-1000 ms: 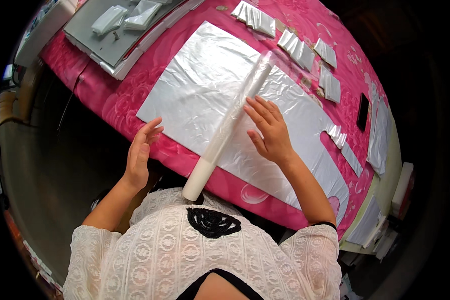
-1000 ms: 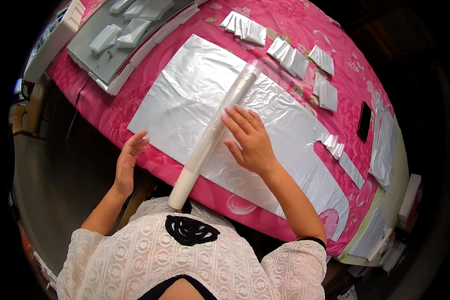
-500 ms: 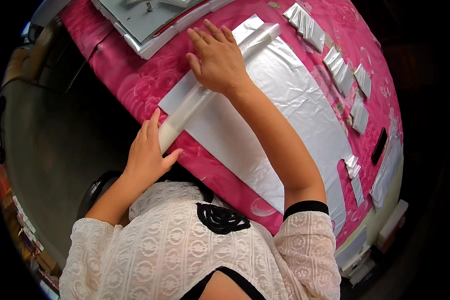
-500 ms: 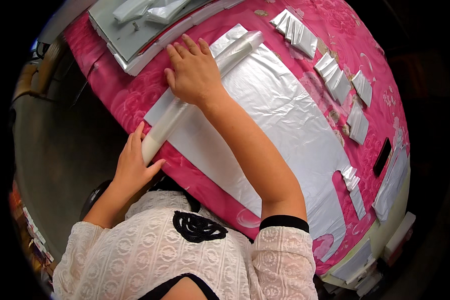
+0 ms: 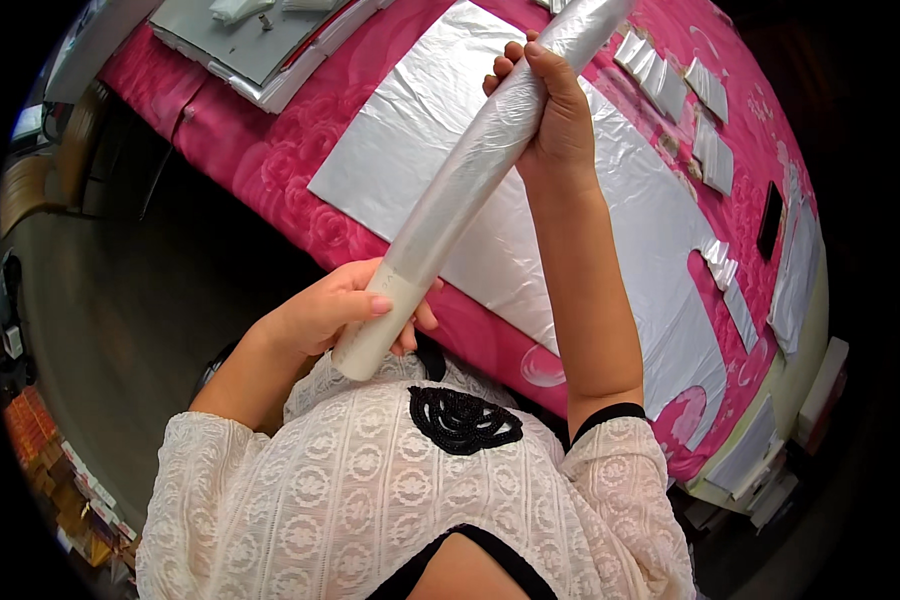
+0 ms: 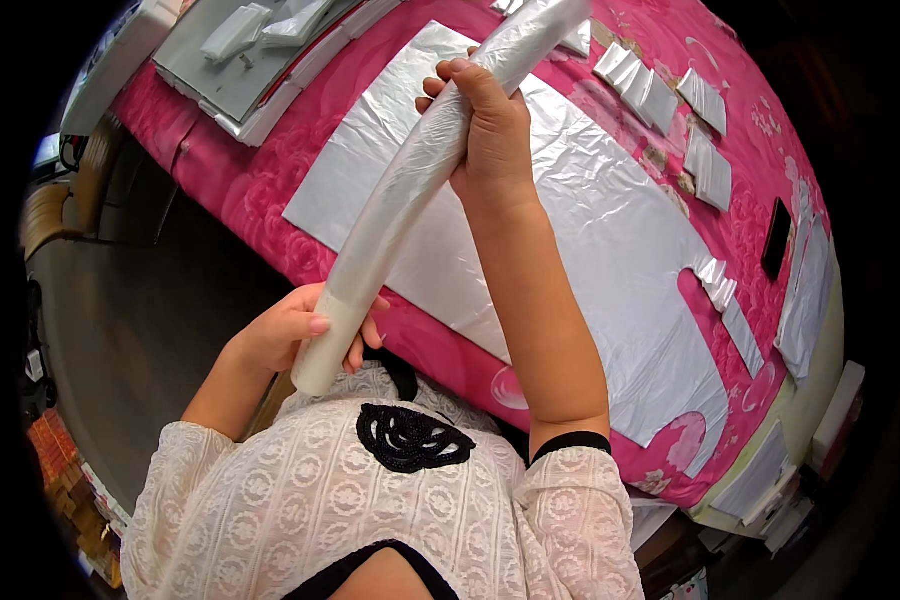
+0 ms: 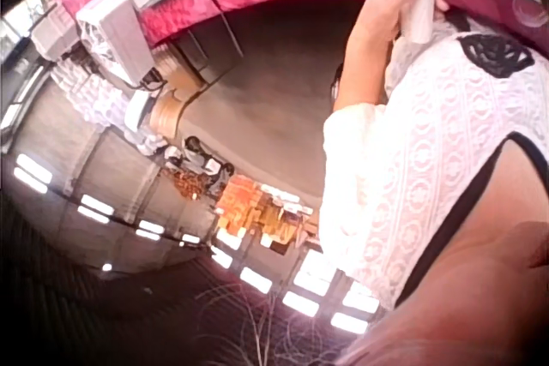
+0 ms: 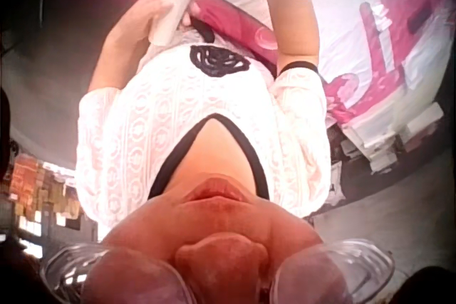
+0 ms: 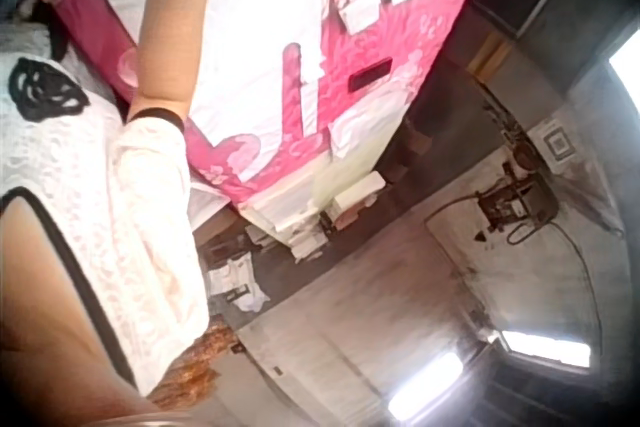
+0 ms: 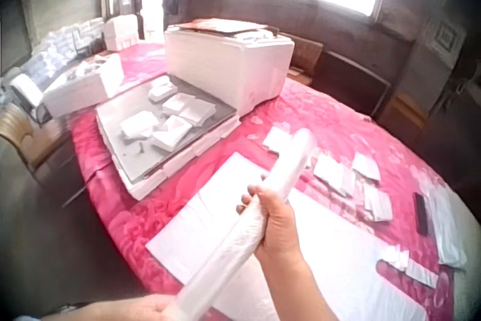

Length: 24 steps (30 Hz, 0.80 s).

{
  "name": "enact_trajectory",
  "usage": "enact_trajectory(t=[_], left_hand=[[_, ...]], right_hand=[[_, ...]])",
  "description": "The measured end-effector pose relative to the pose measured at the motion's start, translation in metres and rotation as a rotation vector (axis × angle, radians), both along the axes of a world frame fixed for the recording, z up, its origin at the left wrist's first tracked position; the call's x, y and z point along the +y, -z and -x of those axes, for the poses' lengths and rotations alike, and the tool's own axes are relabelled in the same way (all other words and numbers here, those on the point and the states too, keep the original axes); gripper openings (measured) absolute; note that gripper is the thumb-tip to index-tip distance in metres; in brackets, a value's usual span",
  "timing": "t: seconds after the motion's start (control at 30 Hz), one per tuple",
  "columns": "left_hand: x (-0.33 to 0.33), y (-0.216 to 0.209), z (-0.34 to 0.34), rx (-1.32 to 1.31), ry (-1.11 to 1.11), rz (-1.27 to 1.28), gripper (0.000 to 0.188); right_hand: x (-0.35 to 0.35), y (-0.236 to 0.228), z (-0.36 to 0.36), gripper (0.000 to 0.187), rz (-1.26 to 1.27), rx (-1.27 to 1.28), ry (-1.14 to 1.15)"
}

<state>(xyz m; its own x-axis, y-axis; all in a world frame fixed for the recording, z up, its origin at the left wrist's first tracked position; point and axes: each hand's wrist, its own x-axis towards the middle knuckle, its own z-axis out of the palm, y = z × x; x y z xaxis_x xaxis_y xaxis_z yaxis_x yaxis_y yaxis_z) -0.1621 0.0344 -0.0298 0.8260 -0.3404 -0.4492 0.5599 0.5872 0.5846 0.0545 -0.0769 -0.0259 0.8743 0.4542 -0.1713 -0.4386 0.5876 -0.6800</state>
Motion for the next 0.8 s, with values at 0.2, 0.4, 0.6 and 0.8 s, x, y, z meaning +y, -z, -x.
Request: enact_trajectory(t=[0.2,0.4,0.6,0.8], left_hand=[[-0.028,-0.007,-0.009,-0.009,0.218,0.041,0.049],[-0.052,-0.005,-0.010,0.035,0.293,0.223,0.051],[-0.072,0.002,-0.021,0.058,0.332,0.263,0.056],[-0.080,0.010,-0.038,-0.051,0.460,0.116,0.065]], right_hand=[[-0.048,-0.003,0.018,0.042,-0.132,-0.020,0.091],[-0.087,-0.002,0.034,0.046,-0.204,-0.037,0.173],[-0.118,0.000,0.036,0.046,-0.200,-0.065,0.214],[-0.141,0.006,0.037,0.047,-0.171,-0.026,0.309]])
